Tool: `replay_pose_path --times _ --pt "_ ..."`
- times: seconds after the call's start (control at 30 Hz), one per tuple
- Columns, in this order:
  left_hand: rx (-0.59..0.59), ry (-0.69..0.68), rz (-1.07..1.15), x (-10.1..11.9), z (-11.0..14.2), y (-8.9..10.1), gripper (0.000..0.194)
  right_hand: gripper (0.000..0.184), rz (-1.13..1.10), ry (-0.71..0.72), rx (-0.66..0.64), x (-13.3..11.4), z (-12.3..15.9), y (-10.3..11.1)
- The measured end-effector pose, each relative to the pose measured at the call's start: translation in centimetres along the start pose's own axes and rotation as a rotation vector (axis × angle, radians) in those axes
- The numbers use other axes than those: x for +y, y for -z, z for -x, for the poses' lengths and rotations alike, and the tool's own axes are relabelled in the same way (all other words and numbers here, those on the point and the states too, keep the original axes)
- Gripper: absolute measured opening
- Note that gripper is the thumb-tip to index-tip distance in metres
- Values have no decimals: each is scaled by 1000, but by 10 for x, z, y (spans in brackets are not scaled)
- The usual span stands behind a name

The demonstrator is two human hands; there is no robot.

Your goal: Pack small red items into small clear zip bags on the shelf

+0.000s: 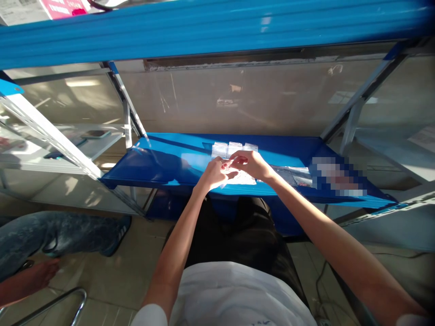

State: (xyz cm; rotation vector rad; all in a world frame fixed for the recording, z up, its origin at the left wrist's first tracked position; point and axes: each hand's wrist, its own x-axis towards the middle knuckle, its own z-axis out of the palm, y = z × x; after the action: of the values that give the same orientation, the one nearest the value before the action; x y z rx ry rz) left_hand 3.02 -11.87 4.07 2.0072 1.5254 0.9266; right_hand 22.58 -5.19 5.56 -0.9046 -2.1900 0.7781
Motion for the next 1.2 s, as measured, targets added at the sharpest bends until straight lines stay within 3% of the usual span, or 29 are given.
replay_pose_path --times 0.17,0.3,0.4,0.47,0.57,0.63,0.77,0.93,1.2 --pt "8 -32 -4 1 1 1 46 15 5 -1 -22 -1 -1 0" --pt "29 -67 7 0 0 -1 37 22 -36 -14 -106 -6 -1 5" --pt "50 -47 50 -1 0 -1 39 31 -84 -1 -99 -4 1 12" --pt "66 -38 58 -4 0 0 39 33 -70 -9 -19 5 2 17" --pt "108 -72 31 -11 0 1 30 20 135 -66 95 29 4 19" --pt "135 -84 35 -15 1 1 29 10 293 -93 85 46 6 14" --pt "139 -60 65 -14 3 0 29 10 433 -75 55 69 10 -2" --pt "142 -101 24 -6 4 3 20 13 474 -8 71 82 8 -14" --pt "154 -110 -10 -10 1 3 25 11 431 -32 74 83 5 -15"
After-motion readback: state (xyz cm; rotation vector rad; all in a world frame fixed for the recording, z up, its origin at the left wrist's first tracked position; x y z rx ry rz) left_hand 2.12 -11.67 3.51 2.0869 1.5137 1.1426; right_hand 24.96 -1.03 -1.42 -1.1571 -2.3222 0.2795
